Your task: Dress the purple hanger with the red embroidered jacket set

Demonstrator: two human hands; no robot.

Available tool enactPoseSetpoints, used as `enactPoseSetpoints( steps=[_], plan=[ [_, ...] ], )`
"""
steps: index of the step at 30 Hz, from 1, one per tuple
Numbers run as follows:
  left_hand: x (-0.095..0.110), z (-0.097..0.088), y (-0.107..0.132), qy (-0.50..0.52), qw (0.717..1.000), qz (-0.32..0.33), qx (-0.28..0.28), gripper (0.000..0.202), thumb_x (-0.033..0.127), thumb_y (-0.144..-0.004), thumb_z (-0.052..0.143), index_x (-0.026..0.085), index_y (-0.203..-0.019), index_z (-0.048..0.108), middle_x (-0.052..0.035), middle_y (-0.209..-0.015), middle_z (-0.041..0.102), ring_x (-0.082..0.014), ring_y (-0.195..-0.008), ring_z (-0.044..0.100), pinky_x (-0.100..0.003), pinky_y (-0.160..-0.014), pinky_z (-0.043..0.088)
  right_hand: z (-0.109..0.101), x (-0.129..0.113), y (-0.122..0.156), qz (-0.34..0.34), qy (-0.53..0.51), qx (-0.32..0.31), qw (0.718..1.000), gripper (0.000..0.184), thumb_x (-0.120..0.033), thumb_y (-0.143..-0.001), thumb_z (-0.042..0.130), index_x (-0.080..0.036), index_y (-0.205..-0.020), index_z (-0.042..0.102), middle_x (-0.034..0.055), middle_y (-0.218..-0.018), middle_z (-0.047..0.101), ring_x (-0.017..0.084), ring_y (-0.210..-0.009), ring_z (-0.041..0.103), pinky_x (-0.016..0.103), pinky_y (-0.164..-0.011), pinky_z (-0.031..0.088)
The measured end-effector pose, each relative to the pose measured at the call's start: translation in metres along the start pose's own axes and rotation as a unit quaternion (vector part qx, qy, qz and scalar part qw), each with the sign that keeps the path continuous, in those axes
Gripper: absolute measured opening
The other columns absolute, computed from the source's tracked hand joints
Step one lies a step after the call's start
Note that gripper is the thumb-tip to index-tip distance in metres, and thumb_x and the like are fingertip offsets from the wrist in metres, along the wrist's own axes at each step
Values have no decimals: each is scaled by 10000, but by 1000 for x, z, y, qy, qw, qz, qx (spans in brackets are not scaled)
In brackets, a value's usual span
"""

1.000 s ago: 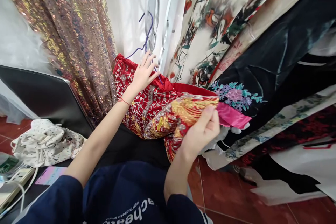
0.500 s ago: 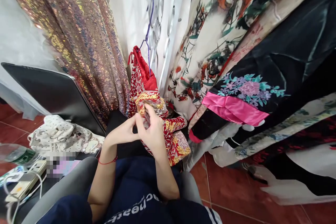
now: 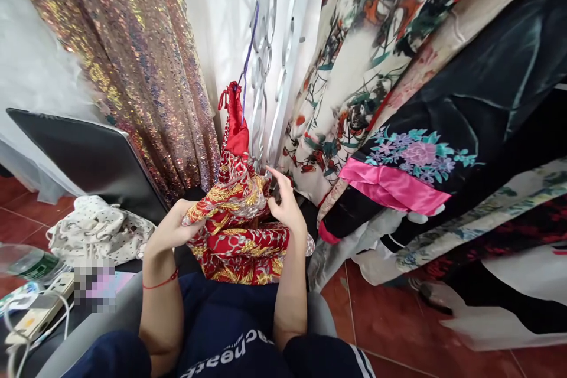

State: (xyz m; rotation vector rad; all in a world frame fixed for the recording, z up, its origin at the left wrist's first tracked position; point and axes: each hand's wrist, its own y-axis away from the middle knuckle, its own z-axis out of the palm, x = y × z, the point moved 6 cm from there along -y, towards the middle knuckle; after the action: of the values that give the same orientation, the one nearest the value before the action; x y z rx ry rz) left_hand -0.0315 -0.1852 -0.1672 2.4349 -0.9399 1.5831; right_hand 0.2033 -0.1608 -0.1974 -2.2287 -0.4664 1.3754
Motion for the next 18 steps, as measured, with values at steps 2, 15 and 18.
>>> enactPoseSetpoints(
  steps=[2, 15, 18],
  plan=[
    [6, 2, 3, 0, 1000, 8, -23, 171, 216, -684, 464, 189, -586, 327, 53, -566, 285, -67, -553, 235, -212, -509, 228, 15, 12, -2, 17, 33, -64, 997, 604, -266, -773, 564, -256, -1377, 537, 116, -1562, 467, 323, -1512, 304, 620, -1199, 249],
    [30, -93, 1, -180, 982, 27, 44, 212, 255, -761, 601, 182, -956, 644, 12, -802, 637, -130, -694, 538, -235, -666, 451, -68, -72, 35, -63, 76, 183, 978, 106, -271, -806, 673, -232, -894, 719, 30, -818, 711, 203, -780, 646, 346, -730, 524],
    [61, -122, -12, -228, 966, 76, 95, 203, 284, -776, 631, 205, -957, 677, -7, -826, 671, -144, -715, 571, -262, -679, 469, -66, -125, 54, -121, 41, 185, 974, 77, -227, -801, 682, -263, -856, 721, 9, -733, 669, 209, -722, 622, 375, -687, 516]
  ],
)
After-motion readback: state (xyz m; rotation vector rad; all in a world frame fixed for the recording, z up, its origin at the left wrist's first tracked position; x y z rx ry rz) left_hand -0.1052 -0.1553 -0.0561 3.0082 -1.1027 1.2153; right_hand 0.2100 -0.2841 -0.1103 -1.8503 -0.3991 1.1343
